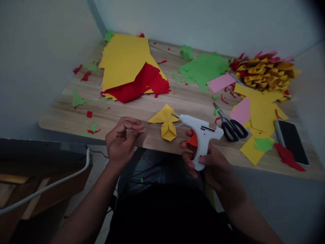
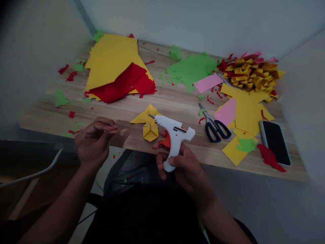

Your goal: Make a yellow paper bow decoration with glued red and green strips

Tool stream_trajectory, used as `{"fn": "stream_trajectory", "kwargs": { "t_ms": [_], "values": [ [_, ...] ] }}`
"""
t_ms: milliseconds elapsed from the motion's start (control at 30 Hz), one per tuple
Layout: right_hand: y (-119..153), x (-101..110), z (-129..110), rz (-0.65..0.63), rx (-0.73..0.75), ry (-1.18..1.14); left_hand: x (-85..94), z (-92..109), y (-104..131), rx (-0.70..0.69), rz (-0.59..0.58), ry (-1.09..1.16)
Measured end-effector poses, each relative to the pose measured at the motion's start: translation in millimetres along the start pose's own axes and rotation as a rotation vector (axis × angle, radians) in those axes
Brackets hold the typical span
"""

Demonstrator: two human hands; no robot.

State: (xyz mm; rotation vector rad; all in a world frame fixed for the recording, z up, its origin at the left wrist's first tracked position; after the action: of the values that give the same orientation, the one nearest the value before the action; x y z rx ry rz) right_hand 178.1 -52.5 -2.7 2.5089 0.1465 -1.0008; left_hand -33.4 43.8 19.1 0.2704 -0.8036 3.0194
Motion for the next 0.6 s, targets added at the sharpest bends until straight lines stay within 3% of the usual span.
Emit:
{"fn": "stream_trajectory", "kwargs": {
  "t_ms": [167,367,500,600],
  "values": [
    [-4,-18,2,0.012,0.038,0.008,25.3,7,4,0.014,0.131,0.012],
    [-29,-55,4,-0.059,0.106,0.096,79.9,13,15,-0.069,0.37,-0.071],
    [-83,-95,-8,-0.137,0.178,0.178,136.5,20,18,-0.144,0.516,-0.211],
    [-137,-137,-35,-0.166,0.377,0.355,192.7,35,12,-0.188,0.638,-0.32]
  ]
}}
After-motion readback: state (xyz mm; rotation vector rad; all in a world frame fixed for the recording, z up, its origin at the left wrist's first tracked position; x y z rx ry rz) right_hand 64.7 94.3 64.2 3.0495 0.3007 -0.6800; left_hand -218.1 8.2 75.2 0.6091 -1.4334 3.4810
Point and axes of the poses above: each hand's wrist, its own y-axis away from the middle knuckle, its own x-axis out of the back of the hand, z = x × y, the point moved 8 cm from there along -y, towards the middle knuckle, and after that the axes turned 4 degrees about -x, right-handed, at the moved point
